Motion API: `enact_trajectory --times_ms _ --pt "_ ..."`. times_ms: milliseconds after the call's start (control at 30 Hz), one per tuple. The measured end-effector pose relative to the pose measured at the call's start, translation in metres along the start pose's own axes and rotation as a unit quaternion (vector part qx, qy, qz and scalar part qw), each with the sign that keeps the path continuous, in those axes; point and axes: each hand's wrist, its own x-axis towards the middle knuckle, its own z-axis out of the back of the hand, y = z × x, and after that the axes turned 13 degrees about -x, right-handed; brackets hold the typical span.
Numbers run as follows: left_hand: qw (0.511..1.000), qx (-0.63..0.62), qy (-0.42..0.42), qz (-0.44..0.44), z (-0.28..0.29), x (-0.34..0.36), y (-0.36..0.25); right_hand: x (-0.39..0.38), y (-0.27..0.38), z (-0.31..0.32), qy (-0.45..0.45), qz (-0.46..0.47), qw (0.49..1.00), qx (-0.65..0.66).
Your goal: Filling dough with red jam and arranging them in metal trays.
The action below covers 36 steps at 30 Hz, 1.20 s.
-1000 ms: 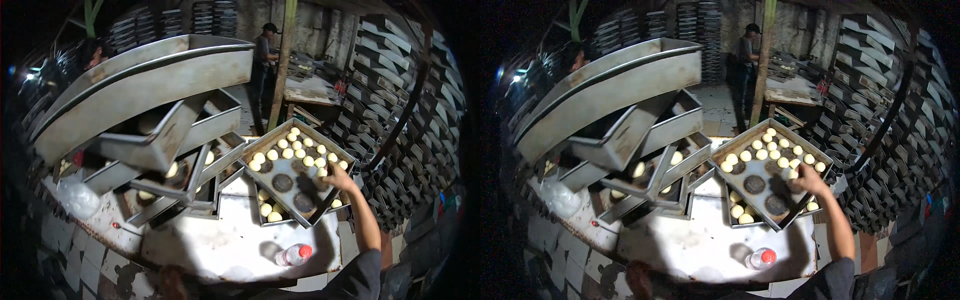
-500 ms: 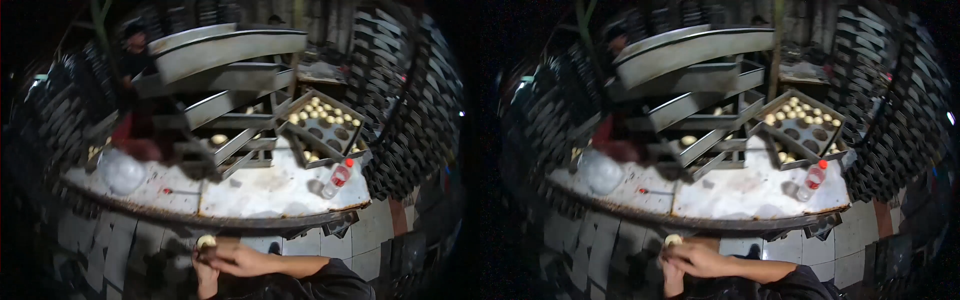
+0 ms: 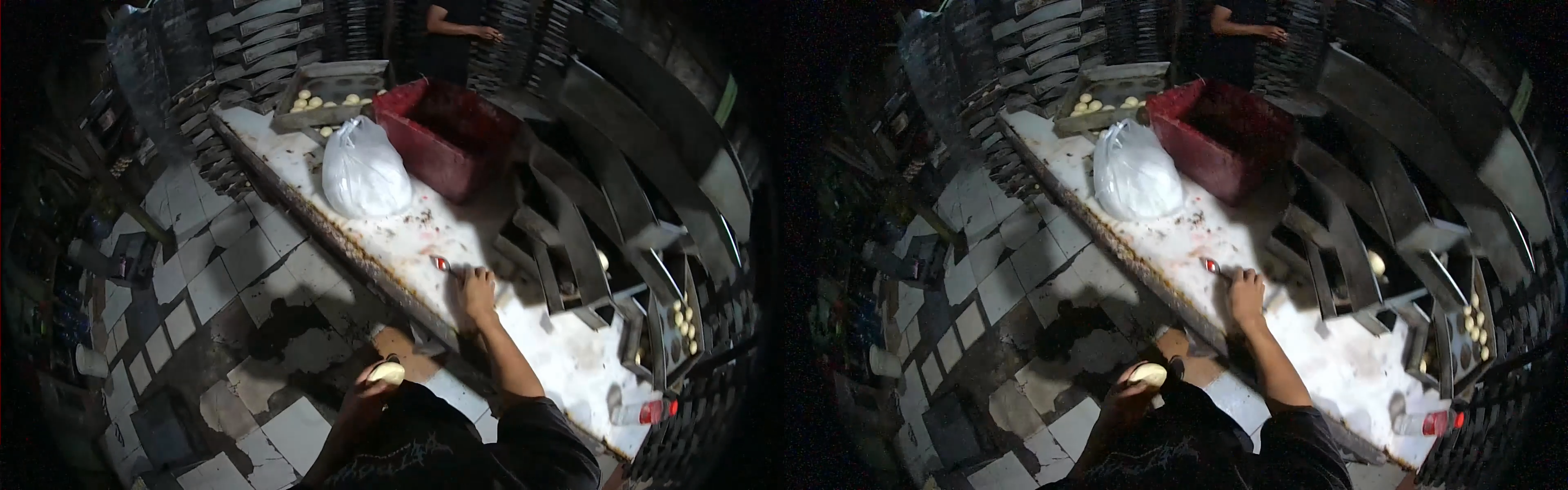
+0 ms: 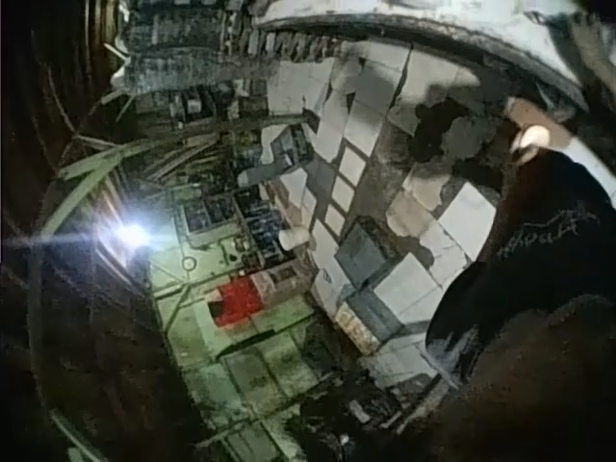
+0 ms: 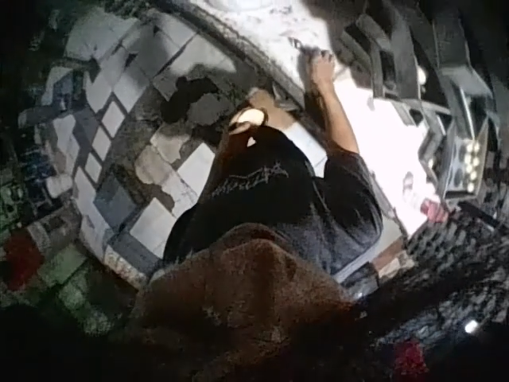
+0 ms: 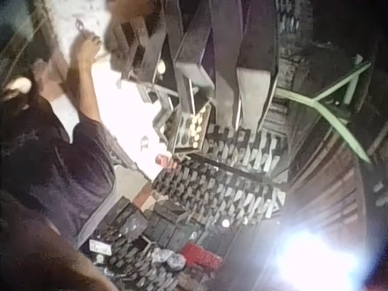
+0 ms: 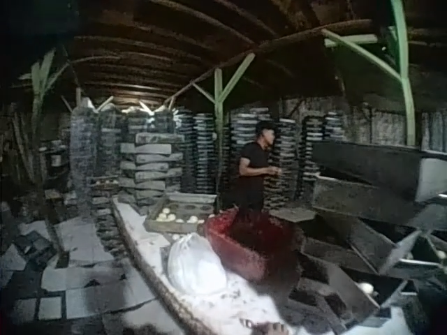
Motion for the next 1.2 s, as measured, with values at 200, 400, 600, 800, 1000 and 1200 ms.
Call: enact_trajectory --times_ms 200,400,600,800,1000,1200 --pt "0.871 0.387 0.093 -0.29 -0.023 0.103 -0.063 0.016 -0.003 0.014 0.144 0.0 0.974 0.177" --pt "0.98 -0.086 0.112 0.138 -0.112 0.198 -0.115 0.039 0.06 0.081 -0.093 -0.042 0.936 0.338" --pt "0.956 -0.115 0.164 0.214 -0.145 0.249 -0.185 0.057 0.052 0.021 -0.116 0.02 0.937 0.328" --pt "0.948 -0.148 0.189 0.209 -0.14 0.29 -0.239 0.127 0.046 0.096 0.007 -0.171 0.927 0.333" --pt "0.923 -0.152 0.169 0.31 -0.147 0.311 -0.245 0.185 0.073 0.153 0.295 -0.074 0.912 0.273" --pt "0.87 -0.168 0.303 0.351 -0.143 0.318 -0.254 0.132 0.013 0.111 0.221 -0.152 0.945 0.189"
